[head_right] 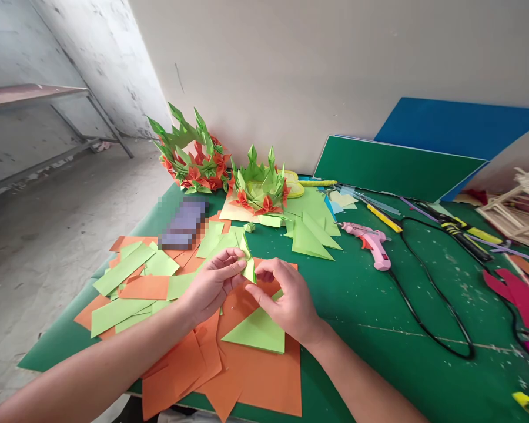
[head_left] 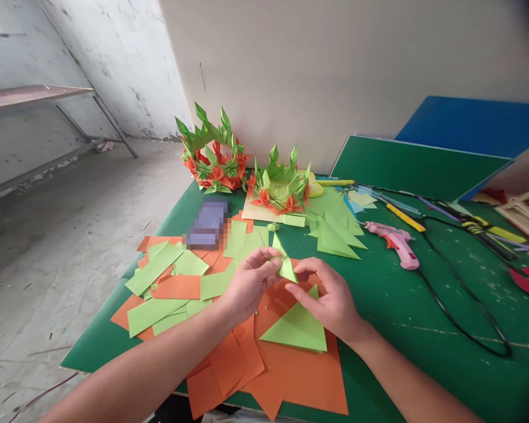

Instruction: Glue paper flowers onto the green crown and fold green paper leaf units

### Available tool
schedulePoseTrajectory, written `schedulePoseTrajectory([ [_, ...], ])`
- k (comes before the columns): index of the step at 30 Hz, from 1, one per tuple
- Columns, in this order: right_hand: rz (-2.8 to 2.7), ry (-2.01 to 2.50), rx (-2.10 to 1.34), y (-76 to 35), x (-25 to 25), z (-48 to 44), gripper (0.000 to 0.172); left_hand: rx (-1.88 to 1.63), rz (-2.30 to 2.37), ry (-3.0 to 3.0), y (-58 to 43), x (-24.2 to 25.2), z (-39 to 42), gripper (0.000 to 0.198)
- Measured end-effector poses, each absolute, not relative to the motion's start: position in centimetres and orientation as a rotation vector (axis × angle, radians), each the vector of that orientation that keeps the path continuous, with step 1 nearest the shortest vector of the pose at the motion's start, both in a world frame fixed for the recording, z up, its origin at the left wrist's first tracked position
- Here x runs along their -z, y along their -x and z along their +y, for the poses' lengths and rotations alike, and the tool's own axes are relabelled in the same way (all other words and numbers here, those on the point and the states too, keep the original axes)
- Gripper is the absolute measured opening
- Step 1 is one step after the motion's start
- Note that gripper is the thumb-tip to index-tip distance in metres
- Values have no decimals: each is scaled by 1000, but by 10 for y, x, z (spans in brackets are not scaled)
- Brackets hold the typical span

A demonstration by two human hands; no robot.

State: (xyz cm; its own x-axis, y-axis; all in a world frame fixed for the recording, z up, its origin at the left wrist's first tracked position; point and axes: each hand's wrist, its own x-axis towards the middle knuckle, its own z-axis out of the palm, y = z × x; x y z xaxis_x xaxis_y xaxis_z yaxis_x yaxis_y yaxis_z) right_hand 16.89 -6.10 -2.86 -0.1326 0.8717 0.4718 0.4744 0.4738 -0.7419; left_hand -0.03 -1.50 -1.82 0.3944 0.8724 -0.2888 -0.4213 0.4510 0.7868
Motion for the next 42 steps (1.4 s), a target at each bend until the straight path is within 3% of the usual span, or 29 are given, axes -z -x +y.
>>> schedulePoseTrajectory([
  [10, -1779, 1146, -347, -172, 26, -59, 11, -858, 843, -595, 0, 22, -15, 30],
  [32, -1733, 1105, -267, -174, 26, -58, 17, -762, 777, -377, 0, 20, -14, 21],
  [42, -2021, 1034, -72, -183, 22, -55, 17, -749, 792, -521, 1, 20, -15, 22],
])
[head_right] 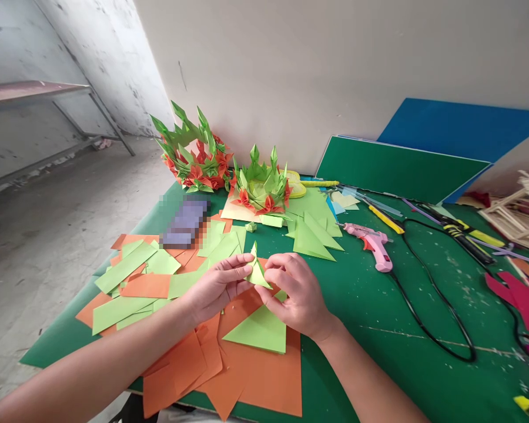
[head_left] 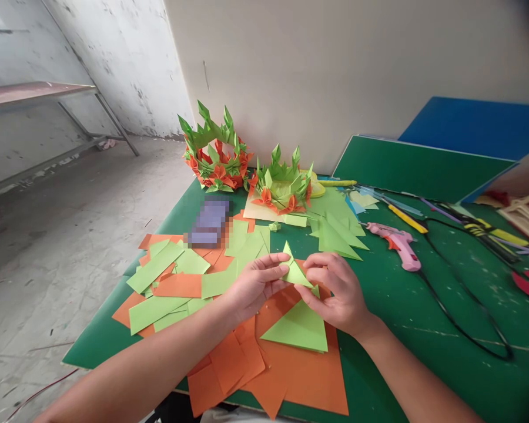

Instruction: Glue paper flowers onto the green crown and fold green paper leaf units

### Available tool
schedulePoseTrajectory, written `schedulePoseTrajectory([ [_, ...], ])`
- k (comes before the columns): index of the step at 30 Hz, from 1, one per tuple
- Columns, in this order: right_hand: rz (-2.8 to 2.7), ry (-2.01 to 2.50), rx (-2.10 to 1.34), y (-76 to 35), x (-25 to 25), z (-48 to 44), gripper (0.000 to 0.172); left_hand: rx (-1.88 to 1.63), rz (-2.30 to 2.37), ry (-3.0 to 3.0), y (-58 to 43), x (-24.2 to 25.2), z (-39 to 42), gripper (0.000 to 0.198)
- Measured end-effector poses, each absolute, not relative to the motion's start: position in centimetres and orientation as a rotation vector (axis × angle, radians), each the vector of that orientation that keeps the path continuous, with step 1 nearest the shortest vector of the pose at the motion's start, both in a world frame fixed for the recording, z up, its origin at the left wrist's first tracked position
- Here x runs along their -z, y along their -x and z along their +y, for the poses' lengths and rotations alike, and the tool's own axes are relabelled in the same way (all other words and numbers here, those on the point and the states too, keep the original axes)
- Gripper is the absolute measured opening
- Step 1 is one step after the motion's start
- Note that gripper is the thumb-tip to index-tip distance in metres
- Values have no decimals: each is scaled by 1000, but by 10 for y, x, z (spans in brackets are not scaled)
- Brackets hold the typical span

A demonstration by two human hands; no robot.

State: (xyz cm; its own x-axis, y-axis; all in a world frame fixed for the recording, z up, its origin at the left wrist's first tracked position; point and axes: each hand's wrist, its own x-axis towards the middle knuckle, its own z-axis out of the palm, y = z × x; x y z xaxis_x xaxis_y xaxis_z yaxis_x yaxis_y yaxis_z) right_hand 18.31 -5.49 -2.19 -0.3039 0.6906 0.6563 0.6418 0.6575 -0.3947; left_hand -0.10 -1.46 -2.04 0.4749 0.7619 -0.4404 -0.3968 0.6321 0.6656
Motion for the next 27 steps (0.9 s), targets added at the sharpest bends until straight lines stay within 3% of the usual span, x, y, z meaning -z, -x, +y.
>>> schedulePoseTrajectory([
  [27, -1898, 1072, -527, -179, 25, -54, 6, -832, 975, -1091, 3, 25, -17, 32],
])
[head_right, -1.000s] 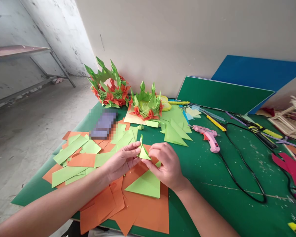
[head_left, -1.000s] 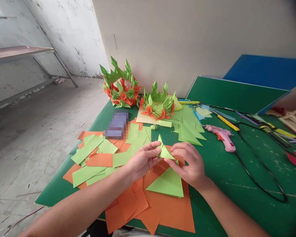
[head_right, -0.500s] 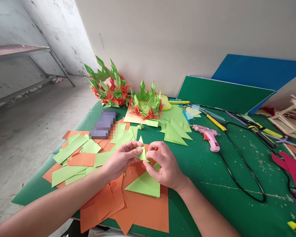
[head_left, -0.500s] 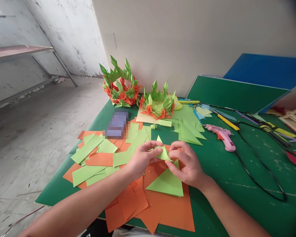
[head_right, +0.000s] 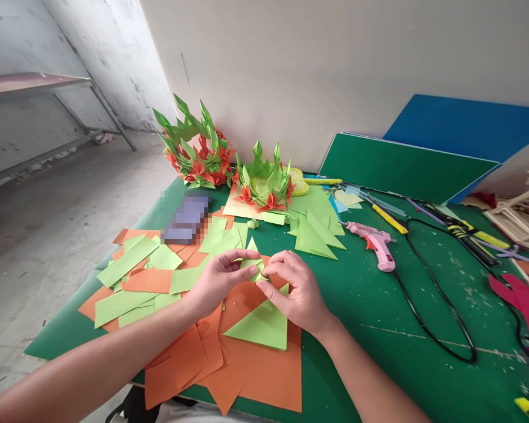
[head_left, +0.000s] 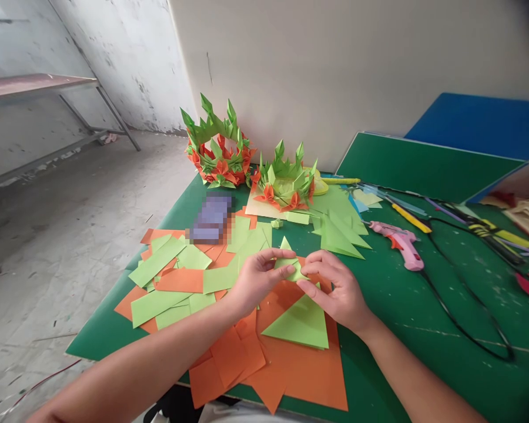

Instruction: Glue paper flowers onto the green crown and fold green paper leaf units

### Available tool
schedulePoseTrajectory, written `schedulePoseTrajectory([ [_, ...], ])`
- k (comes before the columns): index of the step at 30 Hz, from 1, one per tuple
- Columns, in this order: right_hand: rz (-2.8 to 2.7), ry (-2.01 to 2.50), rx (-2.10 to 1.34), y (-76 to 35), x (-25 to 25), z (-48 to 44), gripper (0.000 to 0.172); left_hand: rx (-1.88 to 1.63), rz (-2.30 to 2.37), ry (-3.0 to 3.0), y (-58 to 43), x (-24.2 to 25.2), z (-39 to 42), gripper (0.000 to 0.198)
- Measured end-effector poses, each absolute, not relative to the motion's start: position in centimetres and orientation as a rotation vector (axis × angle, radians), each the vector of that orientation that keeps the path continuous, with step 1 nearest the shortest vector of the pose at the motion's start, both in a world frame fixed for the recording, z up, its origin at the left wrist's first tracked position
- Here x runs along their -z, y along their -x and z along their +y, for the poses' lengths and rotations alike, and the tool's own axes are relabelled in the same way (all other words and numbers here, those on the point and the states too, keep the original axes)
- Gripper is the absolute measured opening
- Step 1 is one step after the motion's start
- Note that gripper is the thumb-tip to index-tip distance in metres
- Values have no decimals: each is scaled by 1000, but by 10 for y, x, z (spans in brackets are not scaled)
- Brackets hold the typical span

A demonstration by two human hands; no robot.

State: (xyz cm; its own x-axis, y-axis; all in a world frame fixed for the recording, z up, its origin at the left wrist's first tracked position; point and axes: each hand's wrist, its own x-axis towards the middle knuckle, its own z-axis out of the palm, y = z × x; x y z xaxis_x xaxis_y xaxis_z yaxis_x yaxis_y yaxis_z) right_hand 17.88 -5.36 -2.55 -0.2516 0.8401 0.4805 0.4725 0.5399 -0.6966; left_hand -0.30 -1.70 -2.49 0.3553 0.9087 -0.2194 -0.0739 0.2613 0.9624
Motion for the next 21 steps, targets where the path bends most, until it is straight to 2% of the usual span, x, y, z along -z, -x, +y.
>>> schedulePoseTrajectory([
  [11, -1884, 1111, -552, -178, 26, -56, 6, -825, 854, -854, 4, 20, -15, 30],
  [21, -1882, 1099, -573, -177, 22, -56, 8, -827, 927, -812, 5, 24, -12, 33],
])
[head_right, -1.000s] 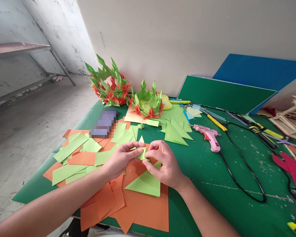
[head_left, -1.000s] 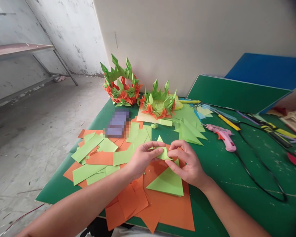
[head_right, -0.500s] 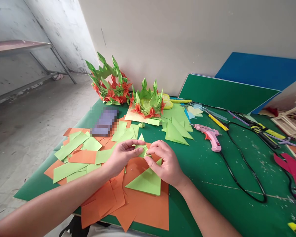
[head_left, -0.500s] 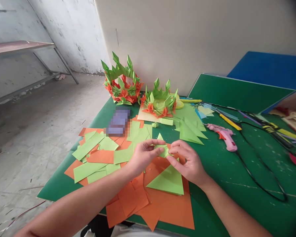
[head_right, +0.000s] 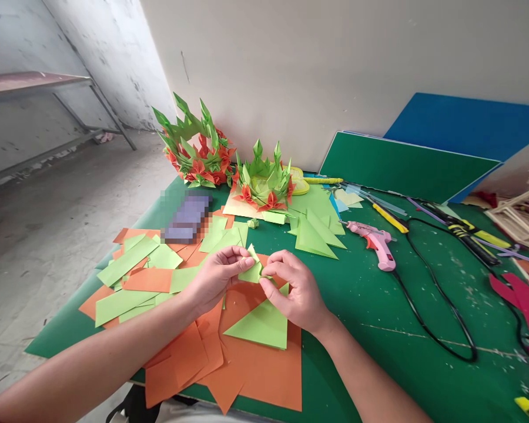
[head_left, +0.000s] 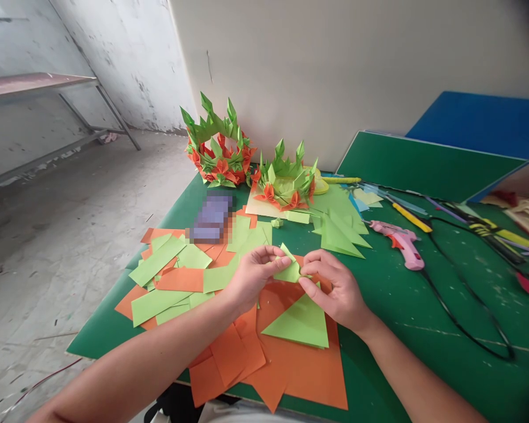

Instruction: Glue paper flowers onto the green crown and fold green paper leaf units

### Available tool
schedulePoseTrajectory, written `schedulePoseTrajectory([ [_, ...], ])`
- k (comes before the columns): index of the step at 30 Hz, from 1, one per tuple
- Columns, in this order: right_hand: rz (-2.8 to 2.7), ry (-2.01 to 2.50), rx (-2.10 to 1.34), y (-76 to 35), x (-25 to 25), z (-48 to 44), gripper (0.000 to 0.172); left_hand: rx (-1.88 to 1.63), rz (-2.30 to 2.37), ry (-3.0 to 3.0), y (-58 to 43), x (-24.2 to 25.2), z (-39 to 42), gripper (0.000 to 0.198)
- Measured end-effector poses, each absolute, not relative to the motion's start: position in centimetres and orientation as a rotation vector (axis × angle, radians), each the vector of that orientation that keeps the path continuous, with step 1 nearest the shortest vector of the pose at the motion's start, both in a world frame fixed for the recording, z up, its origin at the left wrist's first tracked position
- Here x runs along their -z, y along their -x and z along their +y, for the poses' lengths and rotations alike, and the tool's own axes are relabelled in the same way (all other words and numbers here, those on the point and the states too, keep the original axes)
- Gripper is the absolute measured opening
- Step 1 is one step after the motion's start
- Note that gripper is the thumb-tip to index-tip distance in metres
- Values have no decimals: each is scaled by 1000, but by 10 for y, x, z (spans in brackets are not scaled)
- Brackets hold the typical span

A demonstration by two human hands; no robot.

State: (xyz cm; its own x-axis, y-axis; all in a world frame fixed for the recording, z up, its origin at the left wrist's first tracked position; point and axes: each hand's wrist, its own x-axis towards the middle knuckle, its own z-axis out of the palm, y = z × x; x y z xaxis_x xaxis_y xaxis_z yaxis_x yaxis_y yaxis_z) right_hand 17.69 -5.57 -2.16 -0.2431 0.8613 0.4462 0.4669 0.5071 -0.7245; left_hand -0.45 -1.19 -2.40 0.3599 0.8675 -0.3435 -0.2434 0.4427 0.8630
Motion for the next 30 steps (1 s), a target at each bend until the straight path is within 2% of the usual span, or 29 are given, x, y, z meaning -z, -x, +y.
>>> schedulePoseTrajectory([
  [14, -1846, 1114, -567, -178, 21, -56, 9, -828, 888, -802, 5, 25, -11, 31],
  [30, -1867, 1093, -568, -178, 27, -55, 3, -833, 964, -1085, 5, 24, -13, 30],
])
